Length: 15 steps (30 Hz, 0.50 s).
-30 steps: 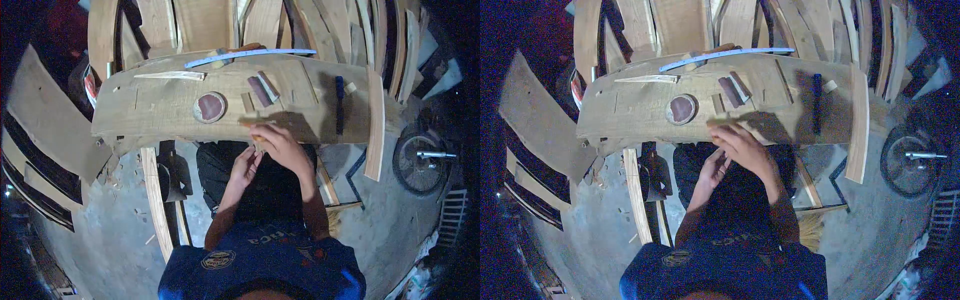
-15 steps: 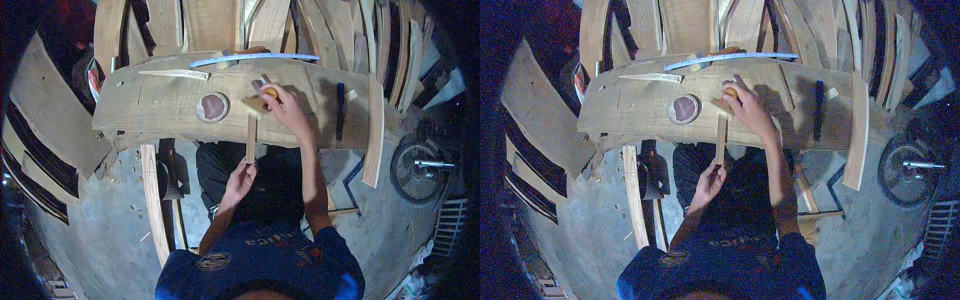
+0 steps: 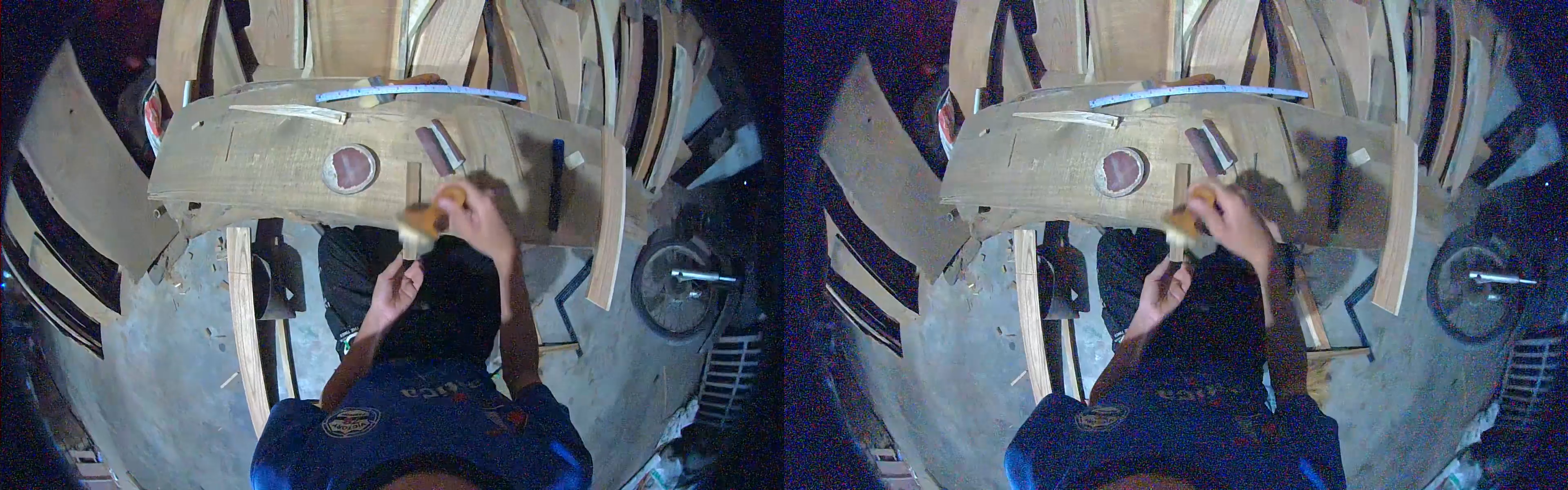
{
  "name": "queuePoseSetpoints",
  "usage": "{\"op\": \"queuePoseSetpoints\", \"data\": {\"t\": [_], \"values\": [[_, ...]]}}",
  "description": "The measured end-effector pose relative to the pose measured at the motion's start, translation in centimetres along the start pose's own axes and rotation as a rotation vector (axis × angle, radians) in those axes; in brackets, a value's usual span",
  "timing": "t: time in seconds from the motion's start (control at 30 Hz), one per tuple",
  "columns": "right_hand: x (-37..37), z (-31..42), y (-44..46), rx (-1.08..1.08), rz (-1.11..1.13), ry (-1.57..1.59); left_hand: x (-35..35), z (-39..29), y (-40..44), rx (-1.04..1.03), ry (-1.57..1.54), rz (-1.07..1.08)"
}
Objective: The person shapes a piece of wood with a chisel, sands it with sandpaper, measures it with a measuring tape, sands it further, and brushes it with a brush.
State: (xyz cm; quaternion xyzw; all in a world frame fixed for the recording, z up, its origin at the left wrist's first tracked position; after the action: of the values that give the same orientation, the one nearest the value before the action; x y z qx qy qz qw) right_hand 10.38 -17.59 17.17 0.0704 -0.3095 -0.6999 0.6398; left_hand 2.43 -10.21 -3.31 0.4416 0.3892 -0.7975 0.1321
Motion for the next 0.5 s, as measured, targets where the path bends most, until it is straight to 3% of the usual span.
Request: {"op": "queuePoseSetpoints", "data": {"t": [0.1,0.2,0.27,0.3,0.37,0.43,0.5], "values": [[0.5,-1.4,2.8,-0.081,-0.125,-0.081,-0.2,-0.9,-0.7,-0.186,0.048,-0.053],[-0.1,0.2,4.7,0.002,-0.260,-0.167,-0.5,-1.6,-1.0,-0.257,0.072,-0.079],[-0.9,1.3,5.1,0.171,-0.389,-0.191,-0.5,-1.6,-1.0,-0.259,0.085,-0.051],[-1.4,1.2,5.3,0.124,-0.476,-0.005,-0.5,-1.7,-1.0,-0.273,0.082,-0.030],[-3.8,1.0,5.6,0.055,-0.471,0.098,-0.7,-1.9,-1.1,-0.288,0.082,-0.010],[-5.1,-0.2,5.7,-0.017,-0.467,0.202,0.2,-2.9,-1.4,-0.394,0.077,-0.130],[-6.1,0.2,6.0,0.110,-0.458,-0.080,0.1,-3.1,-2.4,-0.472,0.128,-0.198]]}}
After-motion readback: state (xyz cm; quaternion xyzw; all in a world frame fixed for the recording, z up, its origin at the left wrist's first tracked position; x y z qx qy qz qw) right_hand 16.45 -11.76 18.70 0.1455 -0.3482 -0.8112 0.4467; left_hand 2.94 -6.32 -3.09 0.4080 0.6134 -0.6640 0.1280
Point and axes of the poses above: each hand's wrist, its own y-axis towards the middle knuckle, its own x-axis out of the back of the hand, z = x × y, the point moved 9 cm from there along y, towards the middle knuckle, and after that the axes turned 15 degrees about -z, right-handed, at the moved point
